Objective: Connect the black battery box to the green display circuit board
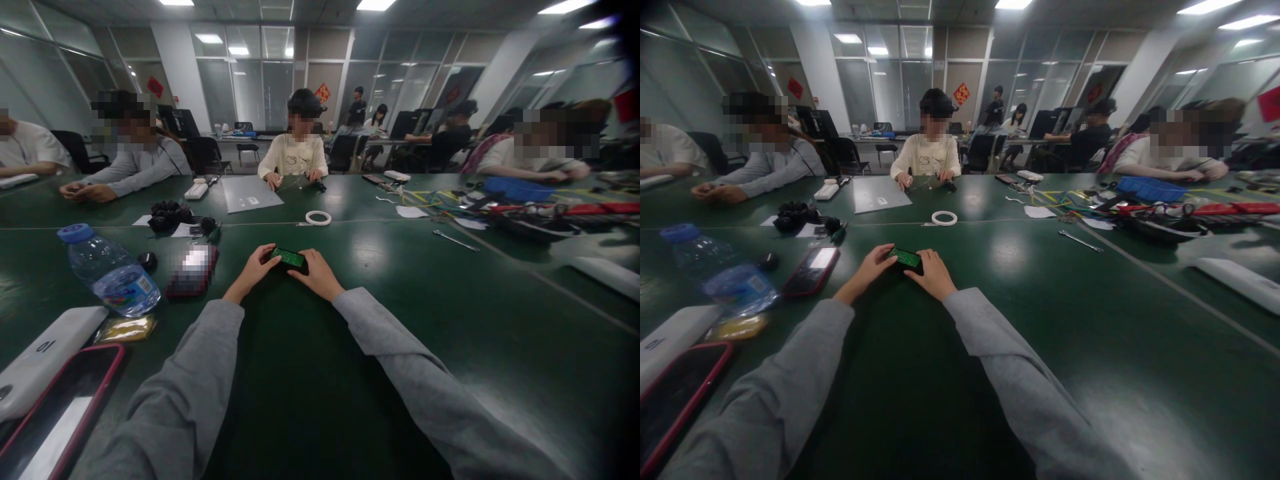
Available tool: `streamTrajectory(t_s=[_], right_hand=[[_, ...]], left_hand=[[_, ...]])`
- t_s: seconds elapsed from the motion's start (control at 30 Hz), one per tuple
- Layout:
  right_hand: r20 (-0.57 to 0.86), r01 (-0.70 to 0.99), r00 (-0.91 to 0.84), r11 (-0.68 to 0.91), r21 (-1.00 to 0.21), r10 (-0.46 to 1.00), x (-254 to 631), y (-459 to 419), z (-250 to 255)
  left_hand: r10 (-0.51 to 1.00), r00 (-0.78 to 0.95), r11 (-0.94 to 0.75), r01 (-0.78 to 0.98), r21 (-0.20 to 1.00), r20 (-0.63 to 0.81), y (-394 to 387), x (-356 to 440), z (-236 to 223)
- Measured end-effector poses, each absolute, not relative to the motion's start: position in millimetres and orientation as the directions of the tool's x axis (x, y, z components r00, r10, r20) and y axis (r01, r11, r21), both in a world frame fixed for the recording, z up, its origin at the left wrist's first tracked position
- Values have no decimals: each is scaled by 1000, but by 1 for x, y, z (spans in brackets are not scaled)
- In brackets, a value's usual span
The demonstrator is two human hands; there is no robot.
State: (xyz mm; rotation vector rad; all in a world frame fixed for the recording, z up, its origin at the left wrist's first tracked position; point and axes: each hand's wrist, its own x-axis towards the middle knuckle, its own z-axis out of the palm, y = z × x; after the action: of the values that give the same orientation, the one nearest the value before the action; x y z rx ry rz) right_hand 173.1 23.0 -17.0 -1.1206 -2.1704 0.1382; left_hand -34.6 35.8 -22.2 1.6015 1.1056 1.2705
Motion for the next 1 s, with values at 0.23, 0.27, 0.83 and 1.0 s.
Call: streamTrajectory(t_s=[0.23, 0.27, 0.83, 1.0], right_hand=[[520, 629, -413, 647, -431, 748, 174, 21, -14], [516, 620, -410, 645, -447, 752, 174, 21, -14], [446, 388, -347, 559, -733, 825, 180, 34, -20], [374, 322, -294, 460, -828, 880, 184, 41, -24]], left_hand=[[946, 141, -316, 200, 928, 292, 31, -36, -20], [946, 144, -316, 205, 926, 291, 30, -36, -19], [942, 187, -319, 244, 916, 278, 28, -36, -15], [951, 170, -294, 247, 923, 257, 29, -36, -17]])
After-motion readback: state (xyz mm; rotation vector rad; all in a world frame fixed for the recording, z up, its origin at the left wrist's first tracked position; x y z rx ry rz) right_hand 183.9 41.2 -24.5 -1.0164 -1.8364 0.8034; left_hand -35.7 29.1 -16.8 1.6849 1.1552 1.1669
